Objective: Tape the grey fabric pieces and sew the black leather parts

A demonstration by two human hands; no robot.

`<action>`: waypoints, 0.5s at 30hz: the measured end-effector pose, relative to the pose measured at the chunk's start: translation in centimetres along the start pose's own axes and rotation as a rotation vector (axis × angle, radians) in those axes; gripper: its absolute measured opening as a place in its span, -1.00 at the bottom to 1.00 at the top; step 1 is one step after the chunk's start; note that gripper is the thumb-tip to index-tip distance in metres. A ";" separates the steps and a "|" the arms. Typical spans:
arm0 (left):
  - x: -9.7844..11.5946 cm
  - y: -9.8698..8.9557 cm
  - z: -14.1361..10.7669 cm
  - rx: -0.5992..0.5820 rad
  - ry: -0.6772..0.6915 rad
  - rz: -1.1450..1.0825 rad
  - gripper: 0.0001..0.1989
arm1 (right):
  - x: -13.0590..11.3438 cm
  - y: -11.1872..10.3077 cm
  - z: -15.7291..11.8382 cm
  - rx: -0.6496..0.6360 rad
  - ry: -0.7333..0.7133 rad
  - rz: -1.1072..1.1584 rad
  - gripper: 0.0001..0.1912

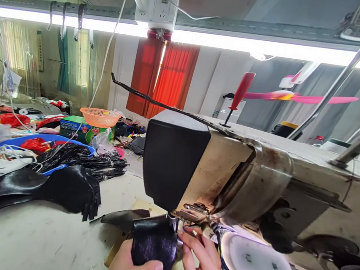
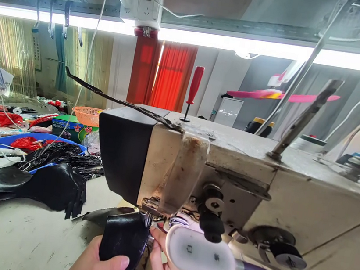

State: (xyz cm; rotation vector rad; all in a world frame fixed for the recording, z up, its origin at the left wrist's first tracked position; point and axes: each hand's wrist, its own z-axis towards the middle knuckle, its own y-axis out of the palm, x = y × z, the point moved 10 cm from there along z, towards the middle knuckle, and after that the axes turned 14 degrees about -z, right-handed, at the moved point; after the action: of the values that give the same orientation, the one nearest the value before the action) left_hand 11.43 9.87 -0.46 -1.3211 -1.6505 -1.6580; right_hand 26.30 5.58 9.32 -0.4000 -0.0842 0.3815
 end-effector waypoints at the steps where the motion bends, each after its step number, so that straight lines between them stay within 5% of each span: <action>1: 0.3 0.4 0.1 -0.029 -0.005 -0.027 -0.51 | 0.1 0.0 -0.1 -0.003 0.005 0.001 -0.78; 9: 1.6 1.2 0.4 -0.108 -0.021 -0.159 -0.56 | 0.6 0.6 -0.8 -0.040 -0.008 0.001 -0.75; 15: 1.0 0.5 1.5 -0.060 -0.028 -0.102 -0.52 | 1.3 1.6 -2.1 -0.095 -0.018 -0.013 -0.74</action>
State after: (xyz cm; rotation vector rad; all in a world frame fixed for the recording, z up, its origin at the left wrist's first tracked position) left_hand 11.84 11.49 0.34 -1.3138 -1.7222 -1.7684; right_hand 27.29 6.68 6.77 -0.4899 -0.1228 0.3691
